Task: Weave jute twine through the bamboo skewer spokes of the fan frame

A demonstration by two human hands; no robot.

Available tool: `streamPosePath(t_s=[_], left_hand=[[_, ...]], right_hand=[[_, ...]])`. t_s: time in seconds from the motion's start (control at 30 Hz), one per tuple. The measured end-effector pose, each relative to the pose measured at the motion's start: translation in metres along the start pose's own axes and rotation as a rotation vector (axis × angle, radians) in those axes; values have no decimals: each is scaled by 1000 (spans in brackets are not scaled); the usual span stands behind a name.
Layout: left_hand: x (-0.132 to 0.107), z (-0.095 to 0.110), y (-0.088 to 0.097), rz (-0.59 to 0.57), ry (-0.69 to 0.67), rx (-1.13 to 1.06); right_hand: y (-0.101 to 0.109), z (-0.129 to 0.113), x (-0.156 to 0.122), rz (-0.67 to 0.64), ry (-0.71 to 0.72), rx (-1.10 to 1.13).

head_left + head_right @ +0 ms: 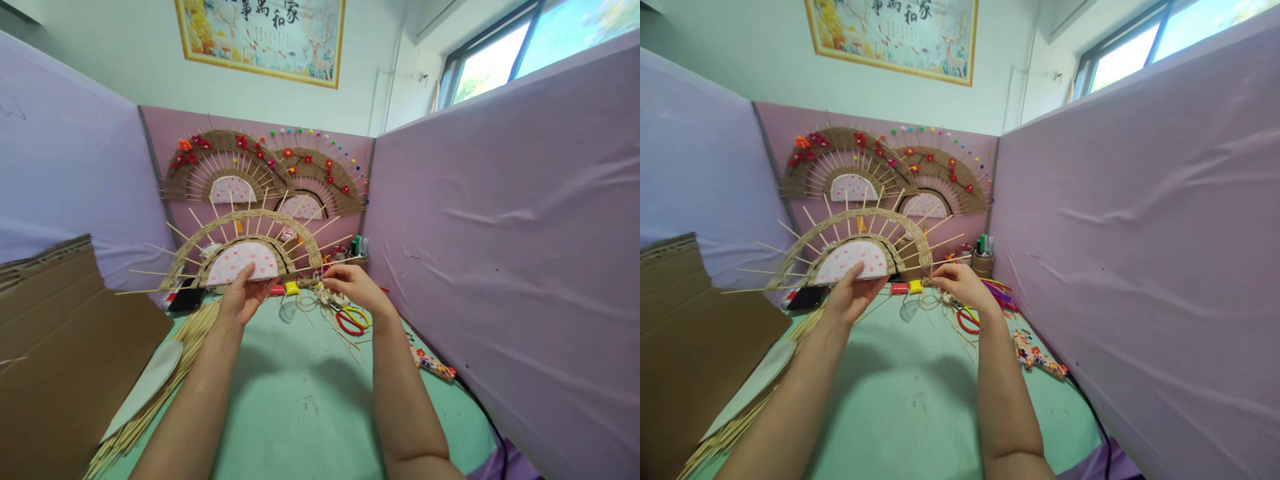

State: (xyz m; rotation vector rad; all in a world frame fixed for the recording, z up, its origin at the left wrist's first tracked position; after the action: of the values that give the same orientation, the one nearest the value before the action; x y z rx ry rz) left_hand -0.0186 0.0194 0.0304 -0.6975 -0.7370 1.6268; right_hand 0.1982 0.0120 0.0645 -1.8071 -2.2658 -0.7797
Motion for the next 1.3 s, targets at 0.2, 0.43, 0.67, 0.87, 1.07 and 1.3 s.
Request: streamPosePath(t_s=[0.2,0.43,0.67,0.87,1.07,1.3], left_hand=[[-2,-4,-2,-19,87,-68],[-2,-18,2,-25,182,4],[-27,-30,58,79,315,157],[-69,-57,115,166,449,230],[-85,-80,131,290,581,157],[-100,-109,112,102,655,128]], right_hand=[[-2,2,6,59,-15,155],[-10,-5,8,64,51,176],[-59,25,-30,-197,-80,218],[-94,65,-85,-394,-275,309],[-108,67,-98,-402,-329,324],[-115,66,-99,-379,-319,368]])
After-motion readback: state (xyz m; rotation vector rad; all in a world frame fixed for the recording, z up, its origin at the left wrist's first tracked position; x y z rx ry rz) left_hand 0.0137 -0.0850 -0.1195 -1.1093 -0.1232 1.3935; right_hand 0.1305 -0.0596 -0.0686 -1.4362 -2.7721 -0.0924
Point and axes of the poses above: each hand's wrist, its own x-axis towards the middle knuckle, its own y-axis out of the back of the hand, z = x × y, the point moved 9 cm from there along x, towards the middle knuckle, and after that the axes turned 7 degrees about z, right-handed, at the moved point
